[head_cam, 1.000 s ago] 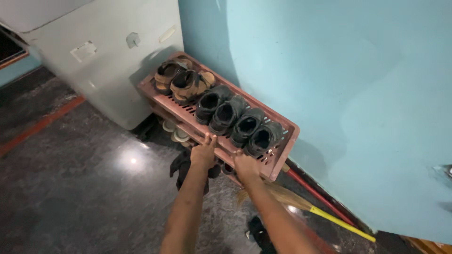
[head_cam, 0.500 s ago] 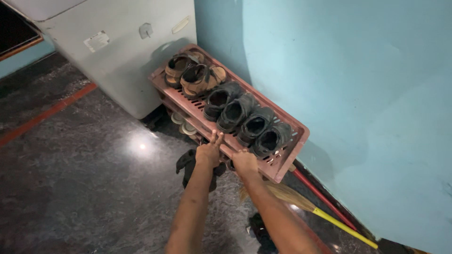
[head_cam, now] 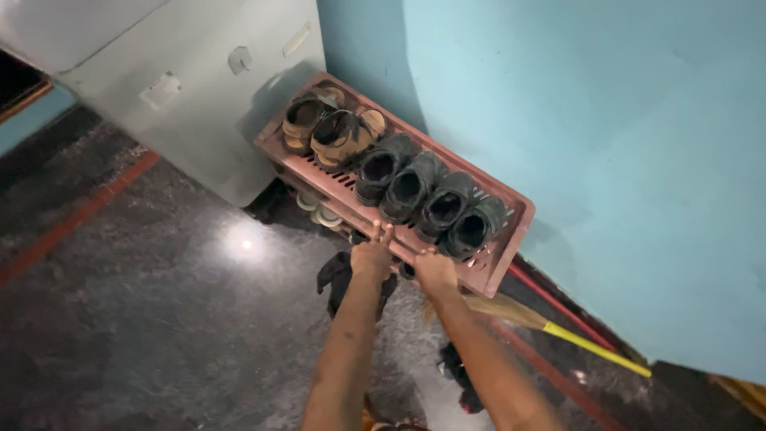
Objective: The person organizes a pile of shoes on the floor by picking up pairs and placing them onto a three-tier shoe rack. The person handles sneakers, sandals, and formal shoes, arranging them on the shelves.
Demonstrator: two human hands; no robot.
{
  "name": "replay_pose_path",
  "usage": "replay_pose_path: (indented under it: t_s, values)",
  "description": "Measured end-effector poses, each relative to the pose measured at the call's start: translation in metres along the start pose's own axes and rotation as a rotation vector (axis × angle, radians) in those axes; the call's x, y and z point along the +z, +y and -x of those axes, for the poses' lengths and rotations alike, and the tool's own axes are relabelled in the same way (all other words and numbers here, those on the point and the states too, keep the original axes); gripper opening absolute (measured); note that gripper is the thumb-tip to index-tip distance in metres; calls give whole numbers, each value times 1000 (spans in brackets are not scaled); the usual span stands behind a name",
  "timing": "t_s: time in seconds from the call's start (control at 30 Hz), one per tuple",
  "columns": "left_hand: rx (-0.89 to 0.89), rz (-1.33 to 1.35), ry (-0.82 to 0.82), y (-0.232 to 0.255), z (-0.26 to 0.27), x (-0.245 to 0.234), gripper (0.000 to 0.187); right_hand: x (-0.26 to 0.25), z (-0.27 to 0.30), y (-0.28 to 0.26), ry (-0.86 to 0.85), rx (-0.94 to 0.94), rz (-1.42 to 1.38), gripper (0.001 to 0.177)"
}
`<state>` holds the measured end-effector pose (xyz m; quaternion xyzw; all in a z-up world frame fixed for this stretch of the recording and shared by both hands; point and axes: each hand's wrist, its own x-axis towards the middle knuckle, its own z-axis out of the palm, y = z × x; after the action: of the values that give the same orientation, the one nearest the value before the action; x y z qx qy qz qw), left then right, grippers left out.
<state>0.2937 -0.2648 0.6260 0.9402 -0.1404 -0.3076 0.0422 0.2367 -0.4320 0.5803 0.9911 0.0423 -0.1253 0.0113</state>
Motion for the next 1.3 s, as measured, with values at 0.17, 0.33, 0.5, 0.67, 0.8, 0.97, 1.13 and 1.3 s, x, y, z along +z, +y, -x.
replay_pose_path:
  t_s: [0.17, 0.33, 0.5, 0.67, 0.8, 0.97, 1.13, 1.3]
  values:
    - [18, -68, -54, -2, -14, 3, 115, -33, 9, -2, -137, 84, -85, 33]
    - [15, -48, -52, -1, -12, 0, 114, -50, 29, -1, 58, 17, -125, 34]
    - [18, -69, -48, 0, -6, -8, 111, -33, 40, 30, 278, -54, -346, 30]
    - [6, -58, -41, 2, -13, -2, 108, -50, 49, 46, 514, 445, -722, 24]
    - [34, -3, 45, 0, -15, 5, 97, -86, 48, 49, 641, 649, -661, 31]
    - [6, -71, -93, 6, -15, -9, 106, -111, 24, 61, 622, 504, -474, 50]
    - [-21, -102, -153, 9, -17, -17, 99, -133, -2, 57, 83, 657, -413, 71]
    - [-12, -85, -114, 11, -26, -9, 103, -130, -23, 57, 38, 715, -381, 74]
